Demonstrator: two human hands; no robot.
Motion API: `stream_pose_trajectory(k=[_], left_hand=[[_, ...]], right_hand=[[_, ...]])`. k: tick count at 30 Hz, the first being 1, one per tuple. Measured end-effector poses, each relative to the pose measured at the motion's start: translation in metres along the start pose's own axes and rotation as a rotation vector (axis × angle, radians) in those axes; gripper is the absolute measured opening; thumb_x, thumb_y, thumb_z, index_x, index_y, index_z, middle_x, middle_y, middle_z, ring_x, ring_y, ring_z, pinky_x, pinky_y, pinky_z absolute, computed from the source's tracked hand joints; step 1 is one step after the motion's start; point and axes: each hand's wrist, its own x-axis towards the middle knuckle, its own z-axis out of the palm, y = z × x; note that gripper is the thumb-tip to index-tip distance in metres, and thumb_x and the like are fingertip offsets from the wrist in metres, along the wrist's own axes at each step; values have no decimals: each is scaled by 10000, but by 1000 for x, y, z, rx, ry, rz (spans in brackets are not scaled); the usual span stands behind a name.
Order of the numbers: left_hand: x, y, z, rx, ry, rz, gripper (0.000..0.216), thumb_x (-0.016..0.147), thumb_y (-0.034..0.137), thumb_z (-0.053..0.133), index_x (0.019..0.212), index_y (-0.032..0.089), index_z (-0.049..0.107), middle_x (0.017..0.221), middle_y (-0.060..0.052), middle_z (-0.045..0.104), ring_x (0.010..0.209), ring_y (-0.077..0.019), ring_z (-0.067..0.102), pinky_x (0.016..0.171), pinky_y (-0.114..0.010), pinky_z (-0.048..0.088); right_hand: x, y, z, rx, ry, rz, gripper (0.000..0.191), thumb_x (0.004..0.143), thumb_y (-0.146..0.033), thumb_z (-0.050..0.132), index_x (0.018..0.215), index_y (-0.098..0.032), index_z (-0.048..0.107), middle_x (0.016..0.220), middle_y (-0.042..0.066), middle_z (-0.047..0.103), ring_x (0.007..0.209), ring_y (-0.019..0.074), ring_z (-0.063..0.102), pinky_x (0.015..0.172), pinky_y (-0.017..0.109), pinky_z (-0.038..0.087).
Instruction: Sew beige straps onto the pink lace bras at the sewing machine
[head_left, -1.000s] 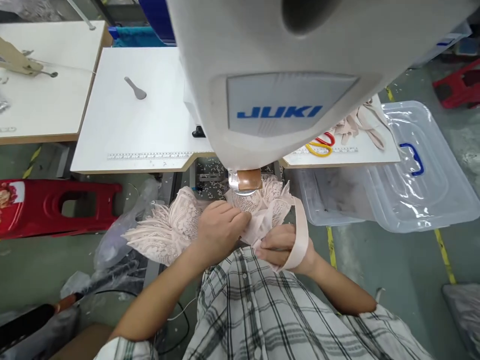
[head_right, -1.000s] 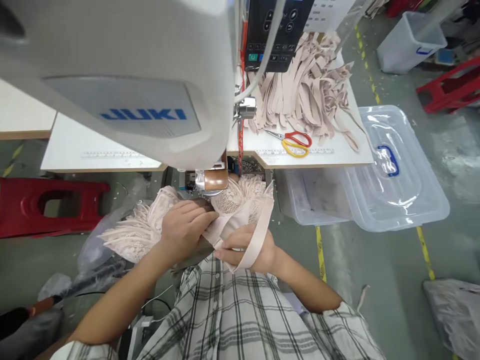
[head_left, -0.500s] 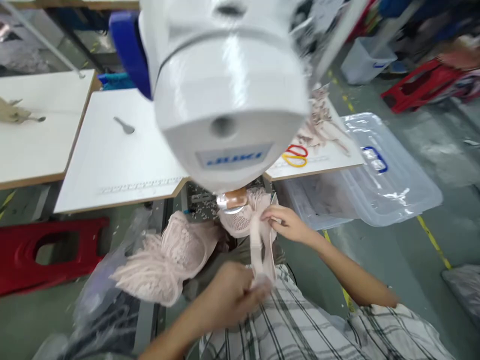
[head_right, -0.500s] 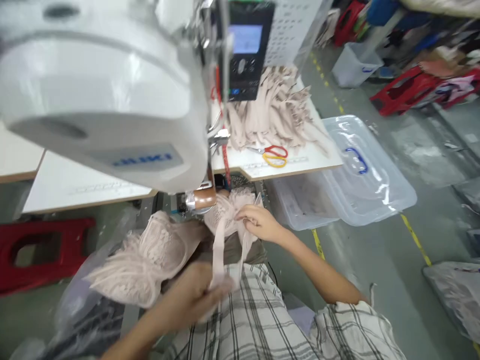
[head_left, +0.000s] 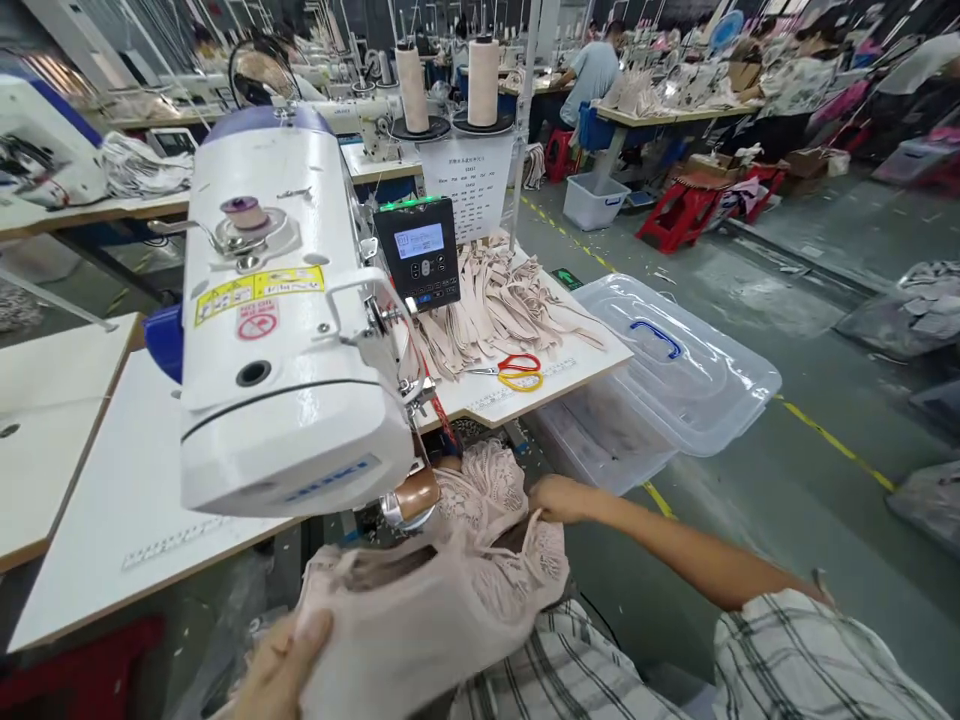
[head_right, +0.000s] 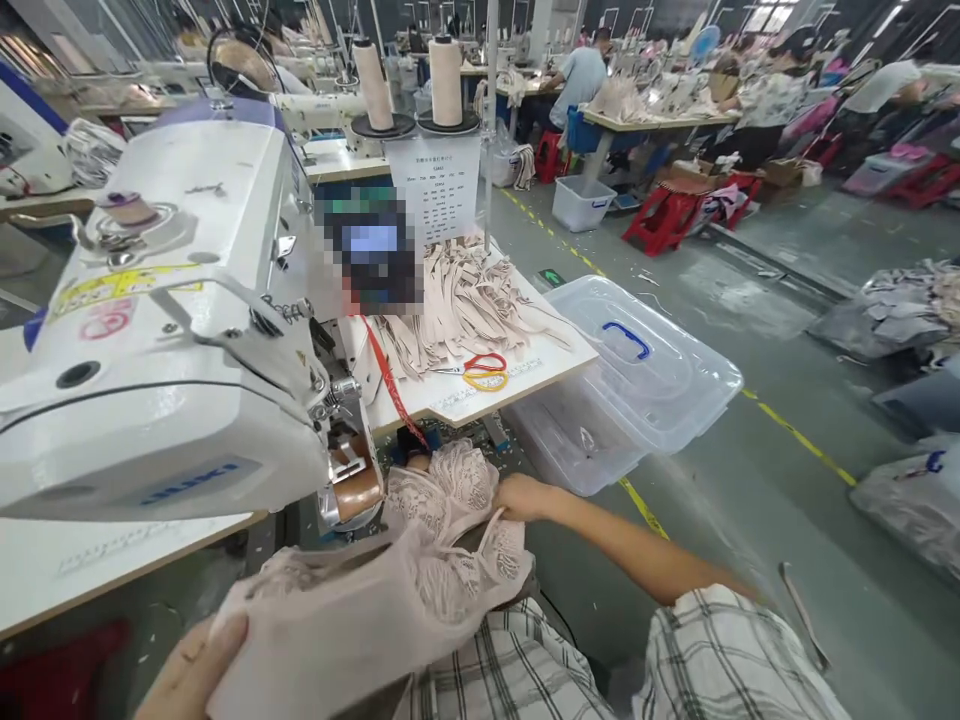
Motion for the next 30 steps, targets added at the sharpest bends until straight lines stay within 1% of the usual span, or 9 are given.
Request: stream_pose_trajectory(k=[3,5,6,9,12,16,19,24,30], left_hand=[[33,22,6,290,91,129,475,691,656,615,751,190,683,675,-97,668,780,-370,652,734,-461,529],[41,32,37,420,246,348,422,669,565,654,832,177,688,849,-155,698,985,-414,622,871,-525,487],[40,33,59,424,209,485,427,676,527,656,899,165,691,966,-182,696,1084,-410,589,928,-527,461],[27,26,119,327,-346,607,477,712,472,673,1073,161,655,1081,-144,678,1034,-317,606,905,-421,473],[18,16,147,264,-628,375,353,842,506,533,718,177,572,678,-20,556,671,-189,524,647,-288,420],[18,17,139,185,-683,326,481,807,626,568,638,197,431,633,25,395,636,-143,388,598,-258,334],[14,20,126,102,-572,301,533,805,695,545,650,197,434,652,20,388,657,-145,368,614,-259,328],[8,15,103,66,-291,302,644,787,823,454,623,203,404,634,21,352,639,-144,344,593,-260,308],[11,14,88,8,-190,345,642,805,807,465,606,202,393,600,41,323,589,-119,318,548,-240,285]], right_hand=[[-12,-12,-15,40,-33,-34,162,804,-162,554,713,-190,685,622,-2,597,599,138,525,576,235,379],[-17,-34,-24,103,-56,-90,155,837,-197,564,772,-192,704,655,-22,604,597,117,522,539,217,345],[-16,-48,-29,158,-74,-126,145,854,-221,574,822,-190,712,689,-26,620,616,111,536,543,206,352],[-2,-89,-48,333,-176,-218,160,891,-290,608,914,-181,723,743,-30,668,660,105,585,590,183,412],[32,-103,-78,222,38,-14,169,905,-289,611,830,-185,720,741,-20,690,680,121,614,618,197,439],[99,-87,-129,133,451,250,300,1001,-228,388,1002,-146,676,1102,129,691,1009,223,617,802,300,460],[139,-75,-158,139,583,347,155,925,-158,502,944,-118,651,1160,199,652,1132,304,565,898,375,433],[147,-68,-166,311,569,306,166,790,-73,624,672,-168,557,831,82,657,960,245,608,846,326,457],[111,-60,-141,767,449,167,182,896,-272,596,779,-213,470,629,-60,467,549,84,506,554,184,475]])
